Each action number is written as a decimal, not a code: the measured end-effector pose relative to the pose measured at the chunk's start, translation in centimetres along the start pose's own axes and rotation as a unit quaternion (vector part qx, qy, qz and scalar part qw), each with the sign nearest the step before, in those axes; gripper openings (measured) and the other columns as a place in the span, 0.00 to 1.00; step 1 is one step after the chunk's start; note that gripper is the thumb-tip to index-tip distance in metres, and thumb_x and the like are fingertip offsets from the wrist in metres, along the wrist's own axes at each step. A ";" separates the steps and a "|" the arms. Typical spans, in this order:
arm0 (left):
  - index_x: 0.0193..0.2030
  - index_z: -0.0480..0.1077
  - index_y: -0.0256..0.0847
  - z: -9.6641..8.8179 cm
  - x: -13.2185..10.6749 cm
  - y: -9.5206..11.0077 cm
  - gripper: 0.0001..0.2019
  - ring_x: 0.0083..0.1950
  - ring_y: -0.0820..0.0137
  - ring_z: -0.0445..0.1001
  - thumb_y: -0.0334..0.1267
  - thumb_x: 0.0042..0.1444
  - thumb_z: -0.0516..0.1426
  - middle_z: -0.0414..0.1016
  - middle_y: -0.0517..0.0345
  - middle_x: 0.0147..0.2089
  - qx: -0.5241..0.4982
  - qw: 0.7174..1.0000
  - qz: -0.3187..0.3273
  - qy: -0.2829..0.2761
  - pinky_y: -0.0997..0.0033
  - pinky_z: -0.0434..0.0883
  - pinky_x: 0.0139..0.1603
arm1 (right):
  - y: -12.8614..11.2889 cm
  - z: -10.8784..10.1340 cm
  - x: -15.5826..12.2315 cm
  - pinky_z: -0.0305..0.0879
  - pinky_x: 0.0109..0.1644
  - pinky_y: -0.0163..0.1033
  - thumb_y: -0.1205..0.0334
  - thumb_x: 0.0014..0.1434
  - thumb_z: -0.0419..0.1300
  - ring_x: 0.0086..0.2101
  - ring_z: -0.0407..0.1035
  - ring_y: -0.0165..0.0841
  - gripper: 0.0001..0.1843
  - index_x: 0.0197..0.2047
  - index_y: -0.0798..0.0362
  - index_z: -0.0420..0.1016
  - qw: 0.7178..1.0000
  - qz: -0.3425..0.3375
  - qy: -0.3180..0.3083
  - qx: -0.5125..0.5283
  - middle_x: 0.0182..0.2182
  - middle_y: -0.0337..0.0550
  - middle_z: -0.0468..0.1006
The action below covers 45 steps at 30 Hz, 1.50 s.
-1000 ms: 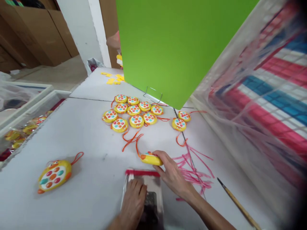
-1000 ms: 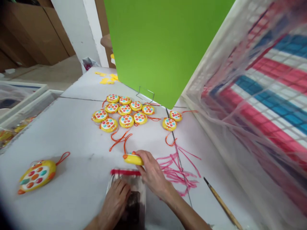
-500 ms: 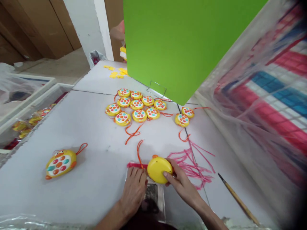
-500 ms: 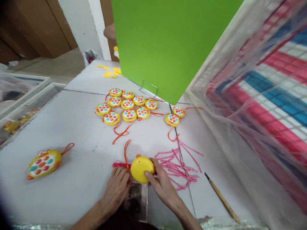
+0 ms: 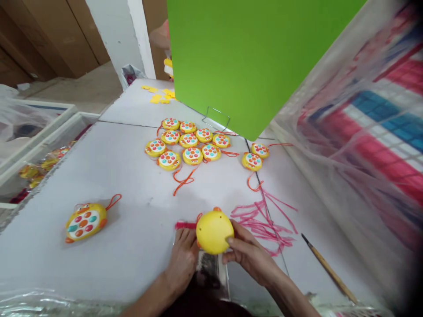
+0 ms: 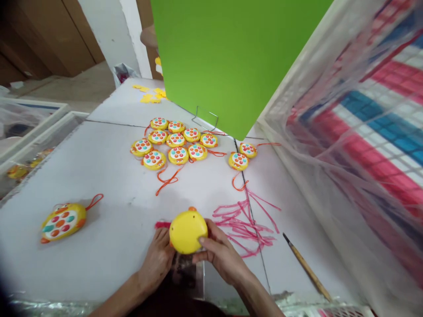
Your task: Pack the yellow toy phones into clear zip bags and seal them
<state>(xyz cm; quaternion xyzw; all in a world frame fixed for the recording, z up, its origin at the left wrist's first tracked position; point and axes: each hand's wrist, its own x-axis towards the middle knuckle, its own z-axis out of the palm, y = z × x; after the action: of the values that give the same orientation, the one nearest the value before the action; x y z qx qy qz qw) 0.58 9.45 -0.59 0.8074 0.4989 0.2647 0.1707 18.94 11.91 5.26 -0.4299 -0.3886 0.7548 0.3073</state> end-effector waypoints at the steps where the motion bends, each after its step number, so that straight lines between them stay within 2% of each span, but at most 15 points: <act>1: 0.41 0.70 0.38 0.0 -0.1 0.1 0.13 0.41 0.62 0.65 0.28 0.58 0.46 0.72 0.50 0.39 0.022 1.000 0.007 0.007 0.58 0.64 0.43 | 0.3 0.4 0.5 0.70 0.30 0.36 0.56 0.57 0.53 0.40 0.67 0.36 0.22 0.54 0.48 0.57 1.000 -0.017 0.018 -0.006 0.46 0.48 0.65; 4: 0.39 0.70 0.36 -0.2 -0.5 0.6 0.11 0.42 0.62 0.66 0.27 0.58 0.47 0.72 0.50 0.38 0.079 0.996 0.034 0.015 0.53 0.62 0.49 | 0.7 1.3 1.4 0.70 0.34 0.38 0.55 0.60 0.50 0.42 0.66 0.38 0.24 0.58 0.47 0.51 0.983 -0.070 0.046 -0.164 0.48 0.49 0.66; 7: 0.36 0.70 0.38 -1.0 -1.1 1.1 0.10 0.41 0.64 0.67 0.28 0.58 0.48 0.73 0.55 0.34 0.079 0.996 0.035 0.020 0.52 0.58 0.54 | 0.4 1.3 1.3 0.64 0.49 0.43 0.59 0.62 0.48 0.46 0.64 0.38 0.23 0.60 0.46 0.52 0.924 -0.106 0.008 -0.367 0.50 0.47 0.67; 11: 0.31 0.70 0.42 -3.7 -1.9 0.2 0.08 0.37 0.67 0.69 0.31 0.58 0.51 0.74 0.59 0.31 0.029 0.997 -0.011 0.065 0.56 0.60 0.52 | -0.2 0.6 0.6 0.62 0.49 0.41 0.60 0.63 0.45 0.44 0.66 0.37 0.22 0.61 0.47 0.52 0.880 -0.093 -0.030 -0.465 0.48 0.48 0.70; 14: 0.37 0.70 0.42 -6.0 -2.1 -1.2 0.07 0.39 0.66 0.71 0.36 0.57 0.51 0.76 0.56 0.35 -0.037 0.984 -0.140 0.101 0.64 0.66 0.44 | -0.2 0.5 0.4 0.63 0.47 0.40 0.59 0.64 0.44 0.42 0.67 0.36 0.22 0.61 0.48 0.52 0.873 -0.090 -0.025 -0.479 0.46 0.47 0.71; 16: 0.42 0.68 0.41 -6.9 -1.7 -1.7 0.10 0.37 0.66 0.73 0.40 0.57 0.51 0.76 0.55 0.36 -0.121 0.954 -0.266 0.069 0.69 0.69 0.38 | -0.2 0.6 0.5 0.63 0.47 0.40 0.58 0.65 0.43 0.42 0.67 0.35 0.22 0.61 0.49 0.52 0.868 -0.095 -0.026 -0.487 0.46 0.47 0.71; 18: 0.42 0.69 0.40 -6.9 -0.9 -1.7 0.12 0.35 0.67 0.74 0.43 0.56 0.51 0.76 0.55 0.35 -0.227 0.915 -0.334 0.002 0.71 0.70 0.34 | -0.3 0.7 0.6 0.62 0.49 0.41 0.58 0.65 0.43 0.45 0.66 0.36 0.22 0.61 0.50 0.51 0.859 -0.103 -0.028 -0.501 0.49 0.48 0.70; 22: 0.28 0.69 0.39 -5.7 0.8 -1.0 0.10 0.29 0.69 0.72 0.40 0.55 0.50 0.73 0.58 0.27 -0.339 0.883 -0.324 -0.036 0.74 0.68 0.30 | -1.1 1.0 0.8 0.61 0.50 0.39 0.59 0.66 0.41 0.47 0.65 0.34 0.21 0.61 0.51 0.53 0.831 -0.117 -0.040 -0.543 0.51 0.48 0.69; 24: 0.27 0.68 0.39 -5.3 1.2 -0.8 0.10 0.28 0.70 0.71 0.39 0.54 0.51 0.72 0.59 0.25 -0.345 0.882 -0.319 -0.024 0.75 0.67 0.29 | -1.6 1.2 0.9 0.62 0.47 0.39 0.59 0.66 0.40 0.44 0.67 0.34 0.19 0.57 0.49 0.61 0.798 -0.111 -0.057 -0.590 0.46 0.46 0.71; 28: 0.28 0.67 0.39 -5.0 1.1 -0.9 0.10 0.31 0.68 0.73 0.41 0.55 0.51 0.74 0.57 0.28 -0.405 0.852 -0.329 -0.038 0.72 0.69 0.31 | -1.8 1.8 1.3 0.63 0.36 0.37 0.53 0.64 0.45 0.31 0.68 0.33 0.20 0.34 0.52 0.75 0.700 -0.106 -0.133 -0.693 0.33 0.44 0.72; 30: 0.32 0.67 0.39 -5.0 0.8 -1.0 0.10 0.32 0.66 0.74 0.43 0.55 0.51 0.75 0.56 0.30 -0.444 0.826 -0.346 -0.041 0.70 0.71 0.33 | -1.6 2.4 1.8 0.62 0.35 0.36 0.52 0.62 0.48 0.31 0.68 0.33 0.19 0.31 0.53 0.75 0.679 -0.126 -0.106 -0.716 0.32 0.44 0.72; 33: 0.38 0.68 0.38 -4.9 0.3 -1.1 0.12 0.34 0.66 0.74 0.44 0.55 0.51 0.76 0.54 0.33 -0.480 0.804 -0.350 -0.037 0.67 0.72 0.36 | -1.0 3.6 2.7 0.61 0.36 0.34 0.58 0.62 0.51 0.35 0.68 0.32 0.12 0.35 0.52 0.73 0.690 -0.177 -0.024 -0.701 0.33 0.42 0.72; 37: 0.40 0.72 0.35 -4.9 0.2 -1.0 0.14 0.35 0.67 0.72 0.41 0.55 0.51 0.76 0.53 0.35 -0.467 0.820 -0.327 -0.048 0.70 0.70 0.37 | 0.0 5.2 3.8 0.61 0.37 0.33 0.66 0.61 0.53 0.35 0.68 0.31 0.06 0.40 0.52 0.70 0.706 -0.229 0.003 -0.670 0.35 0.41 0.74; 43: 0.39 0.74 0.36 -5.6 0.9 0.2 0.13 0.30 0.69 0.70 0.35 0.55 0.48 0.76 0.56 0.30 -0.303 0.907 -0.288 -0.039 0.74 0.66 0.32 | 0.2 6.4 4.7 0.61 0.32 0.35 0.70 0.55 0.56 0.32 0.69 0.33 0.08 0.40 0.54 0.69 0.656 -0.238 -0.017 -0.716 0.34 0.43 0.75; 45: 0.39 0.73 0.37 -5.7 0.7 0.4 0.14 0.31 0.68 0.71 0.35 0.56 0.48 0.76 0.56 0.31 -0.269 0.920 -0.283 -0.041 0.74 0.66 0.33 | 0.0 6.5 5.0 0.60 0.30 0.34 0.70 0.55 0.56 0.29 0.69 0.32 0.04 0.35 0.54 0.70 0.667 -0.238 -0.005 -0.706 0.30 0.41 0.75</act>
<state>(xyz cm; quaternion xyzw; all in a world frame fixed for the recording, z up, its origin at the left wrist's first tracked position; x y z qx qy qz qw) -2.30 10.03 4.35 0.5665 0.6091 0.2966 0.4691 10.96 13.77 5.33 -0.4076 -0.8960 0.1576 0.0791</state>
